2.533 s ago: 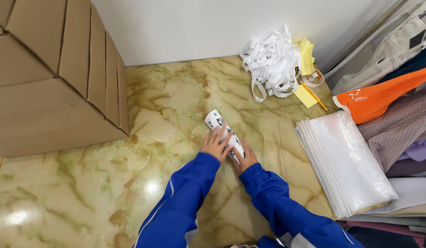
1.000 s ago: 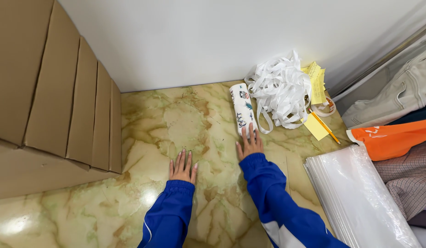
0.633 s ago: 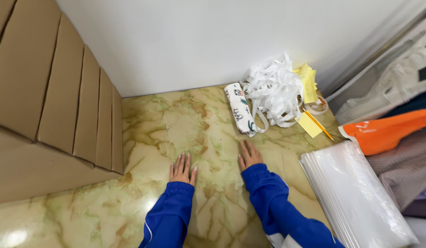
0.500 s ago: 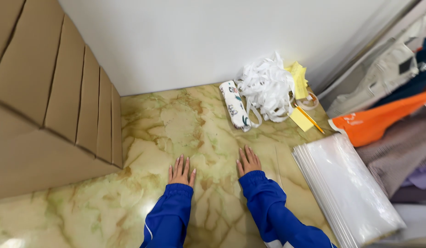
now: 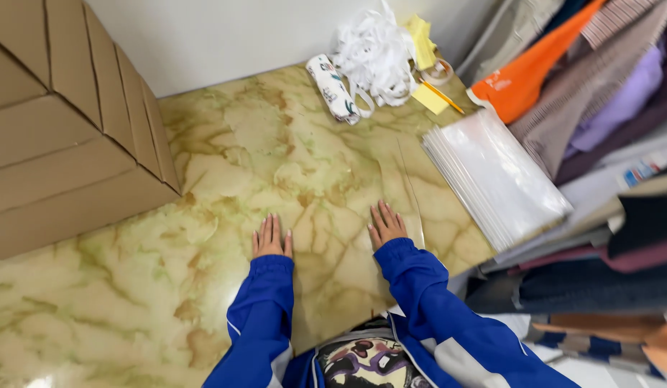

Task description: The person takes several shirts from a clothing rack, including a patterned white shirt, a blue and white striped shirt, an orange shirt, and a white shirt. They fold each shirt by hand on a marble-patterned table and place them in a neat stack.

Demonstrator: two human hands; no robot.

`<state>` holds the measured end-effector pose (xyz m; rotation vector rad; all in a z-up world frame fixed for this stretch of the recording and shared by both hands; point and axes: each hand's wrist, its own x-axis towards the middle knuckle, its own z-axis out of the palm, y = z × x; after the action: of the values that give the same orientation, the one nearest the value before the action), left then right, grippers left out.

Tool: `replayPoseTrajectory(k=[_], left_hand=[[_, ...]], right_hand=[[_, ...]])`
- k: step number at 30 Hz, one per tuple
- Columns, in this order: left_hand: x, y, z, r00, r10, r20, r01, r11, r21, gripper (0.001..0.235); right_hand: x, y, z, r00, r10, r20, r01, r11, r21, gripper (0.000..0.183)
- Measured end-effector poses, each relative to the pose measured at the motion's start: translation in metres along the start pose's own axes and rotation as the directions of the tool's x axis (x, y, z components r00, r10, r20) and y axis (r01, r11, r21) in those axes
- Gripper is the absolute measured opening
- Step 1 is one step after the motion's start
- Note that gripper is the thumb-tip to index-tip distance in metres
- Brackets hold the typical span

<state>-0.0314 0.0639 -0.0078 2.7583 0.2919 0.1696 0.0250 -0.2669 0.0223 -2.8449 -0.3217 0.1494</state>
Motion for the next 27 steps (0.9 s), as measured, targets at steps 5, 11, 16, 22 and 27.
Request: replayPoseTrajectory(k=[5, 11, 16, 22, 27], left_hand=[[-0.029, 0.005, -0.012, 0.998, 0.065, -0.018, -0.066, 0.997, -0.049, 0.064], [-0.051, 0.008, 0.046, 0.996, -0.063, -0.063, 0.036, 0.93, -0.365, 0.062], [-0.078, 0.096, 0.022, 0.975, -0.212, 0.071, 0.132, 0.288, -0.948, 0.025], [-0.102, 0.195, -0.081, 0.999, 0.054, 0.002, -0.005, 0.125, -0.992, 0.019], [-0.116, 0.286, -0.094, 0.977, 0.215, 0.004, -0.025, 0.134, -0.991, 0.018]], right_hand=[[-0.055, 0.094, 0.058, 0.977, 0.137, -0.161, -0.084, 0.95, 0.301, 0.057], [-0.188, 0.107, -0.022, 0.66, 0.581, -0.476, -0.068, 0.678, 0.732, 0.02], [-0.244, 0.123, -0.095, 0.468, 0.709, -0.527, 0.159, 0.519, 0.84, 0.016], [-0.305, 0.123, -0.166, 0.192, 0.771, -0.607, 0.217, 0.57, 0.792, 0.005], [-0.363, 0.176, -0.197, 0.183, 0.718, -0.671, -0.002, 0.683, 0.73, 0.027]])
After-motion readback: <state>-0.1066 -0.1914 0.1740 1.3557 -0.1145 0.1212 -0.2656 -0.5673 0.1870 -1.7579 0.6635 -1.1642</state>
